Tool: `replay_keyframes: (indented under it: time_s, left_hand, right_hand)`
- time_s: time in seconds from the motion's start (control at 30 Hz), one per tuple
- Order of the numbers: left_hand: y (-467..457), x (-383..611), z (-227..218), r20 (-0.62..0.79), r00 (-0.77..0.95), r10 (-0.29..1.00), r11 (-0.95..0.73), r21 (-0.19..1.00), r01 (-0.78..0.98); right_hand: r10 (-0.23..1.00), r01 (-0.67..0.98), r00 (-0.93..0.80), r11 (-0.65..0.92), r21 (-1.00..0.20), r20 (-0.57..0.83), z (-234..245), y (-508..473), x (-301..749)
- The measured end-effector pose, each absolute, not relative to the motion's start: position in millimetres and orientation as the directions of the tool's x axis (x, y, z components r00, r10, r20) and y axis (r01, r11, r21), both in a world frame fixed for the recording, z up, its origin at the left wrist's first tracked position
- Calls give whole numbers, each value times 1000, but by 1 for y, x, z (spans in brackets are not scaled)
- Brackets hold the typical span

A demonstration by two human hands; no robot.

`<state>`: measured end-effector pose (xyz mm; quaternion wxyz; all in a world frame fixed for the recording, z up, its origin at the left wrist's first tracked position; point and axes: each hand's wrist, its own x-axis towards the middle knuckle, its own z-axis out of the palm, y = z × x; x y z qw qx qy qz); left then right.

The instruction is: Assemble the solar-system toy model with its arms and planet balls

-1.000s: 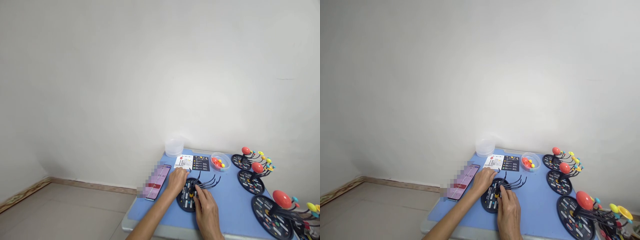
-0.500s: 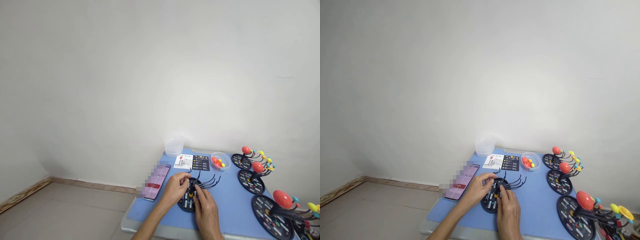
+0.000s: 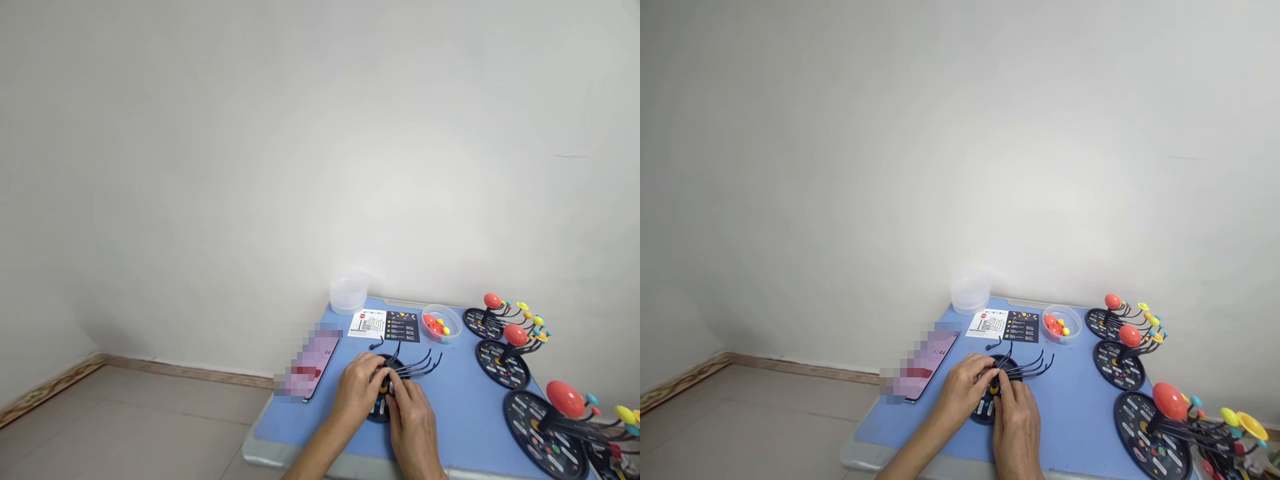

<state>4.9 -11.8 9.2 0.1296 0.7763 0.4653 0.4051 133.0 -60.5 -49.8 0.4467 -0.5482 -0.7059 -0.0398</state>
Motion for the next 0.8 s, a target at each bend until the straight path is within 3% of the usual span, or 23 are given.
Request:
replay_keyframes:
  time_s: [0.2, 0.4, 0.63, 0.8]
  left_hand:
    - [-11, 5, 17, 538, 138, 831, -529, 690, 495]
    - [9, 2, 30, 395, 19, 919, -373, 849, 375]
    - [45, -4, 10, 301, 114, 947, -312, 772, 553]
    - [43, -4, 3, 283, 173, 943, -317, 613, 724]
  right_hand:
    - [735, 826, -20, 394, -404, 677, -53, -59, 133]
    - [715, 834, -17, 396, -385, 699, -55, -59, 134]
    - [712, 828, -18, 404, -389, 702, -54, -59, 134]
    - [720, 823, -23, 408, -396, 693, -53, -59, 134]
